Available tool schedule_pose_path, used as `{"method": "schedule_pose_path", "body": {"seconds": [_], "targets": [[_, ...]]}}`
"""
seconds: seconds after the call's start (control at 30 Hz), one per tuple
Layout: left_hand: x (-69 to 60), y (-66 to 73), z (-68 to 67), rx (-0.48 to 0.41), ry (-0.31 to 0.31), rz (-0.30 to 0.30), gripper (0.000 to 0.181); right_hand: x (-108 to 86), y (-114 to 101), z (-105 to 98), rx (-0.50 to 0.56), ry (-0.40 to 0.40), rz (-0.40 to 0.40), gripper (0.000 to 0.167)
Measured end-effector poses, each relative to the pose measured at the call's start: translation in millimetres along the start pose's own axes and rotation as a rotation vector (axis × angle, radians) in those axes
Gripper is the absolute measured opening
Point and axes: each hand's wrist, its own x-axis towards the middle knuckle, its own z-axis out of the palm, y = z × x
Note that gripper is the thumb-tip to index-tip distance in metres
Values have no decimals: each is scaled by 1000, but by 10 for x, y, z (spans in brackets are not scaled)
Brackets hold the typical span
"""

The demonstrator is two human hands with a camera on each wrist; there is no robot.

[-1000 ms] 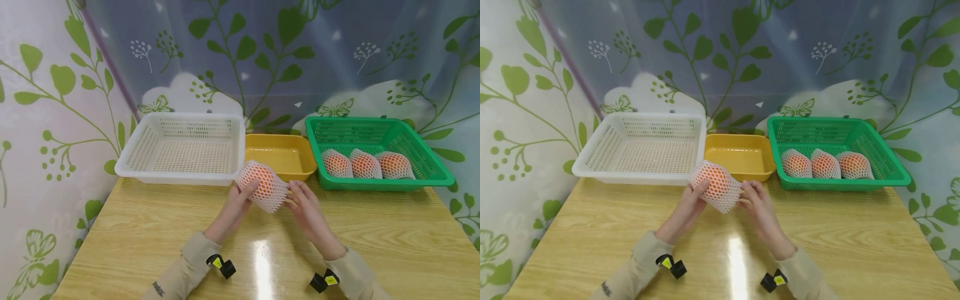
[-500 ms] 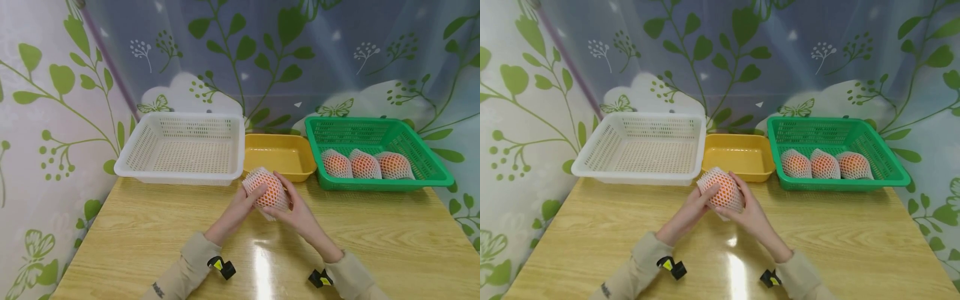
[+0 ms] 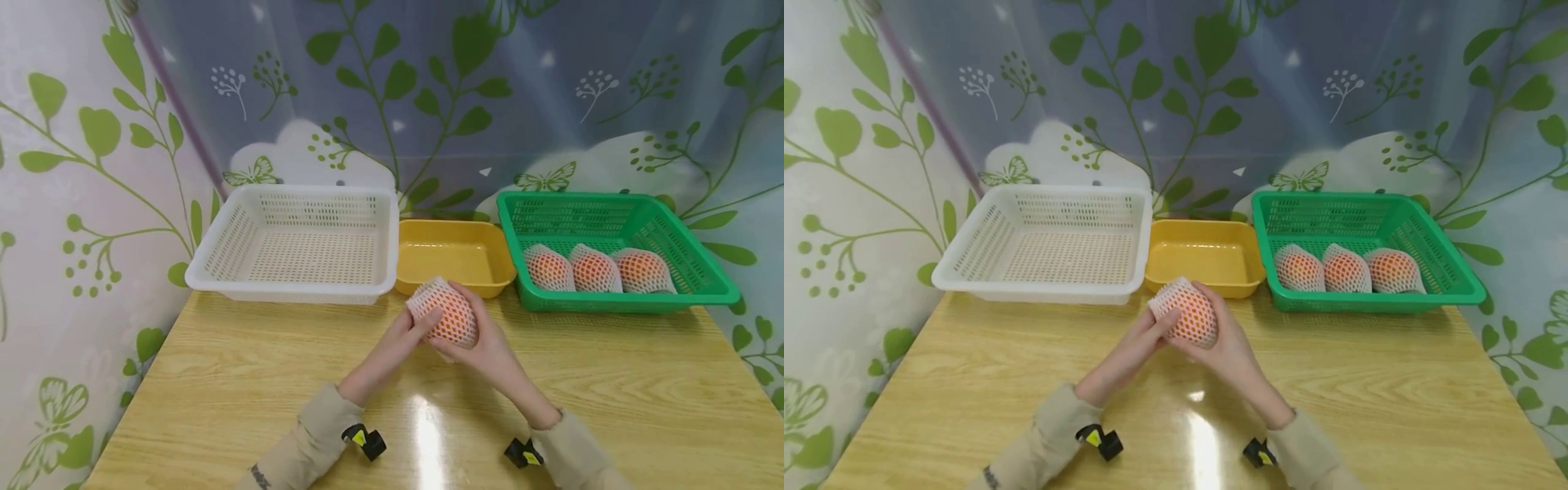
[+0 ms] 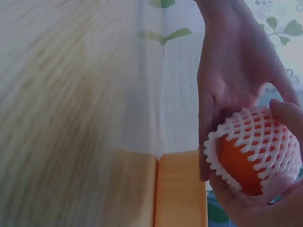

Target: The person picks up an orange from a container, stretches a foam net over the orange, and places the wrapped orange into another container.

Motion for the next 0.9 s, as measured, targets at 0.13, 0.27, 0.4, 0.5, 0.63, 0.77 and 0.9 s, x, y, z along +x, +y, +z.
{"method": "schedule_pose_path", "body": {"seconds": [0.13,0.27,0.4,0.5,0.63,0.77,0.9], "targets": [[7,28,-23,18,24,15,63,48,-8,-143,58,26,23,87],[19,53,-54,25,75,20,61,108,-11,-431,66,121,32,87],[13,73,-96,12,118,30,55,155,-31,-847,32,234,67,87],[5,91,-125,9,144,40,48,224,2,-1207,-25,341,75,87],[0,109,-150,43,154,43,36,329,130,-1684,-106,510,123,84],[11,117,-160,68,157,34,30,375,272,-2053,-239,640,235,84],[20,118,-155,74,158,29,28,365,420,-2315,-392,623,326,89]]}}
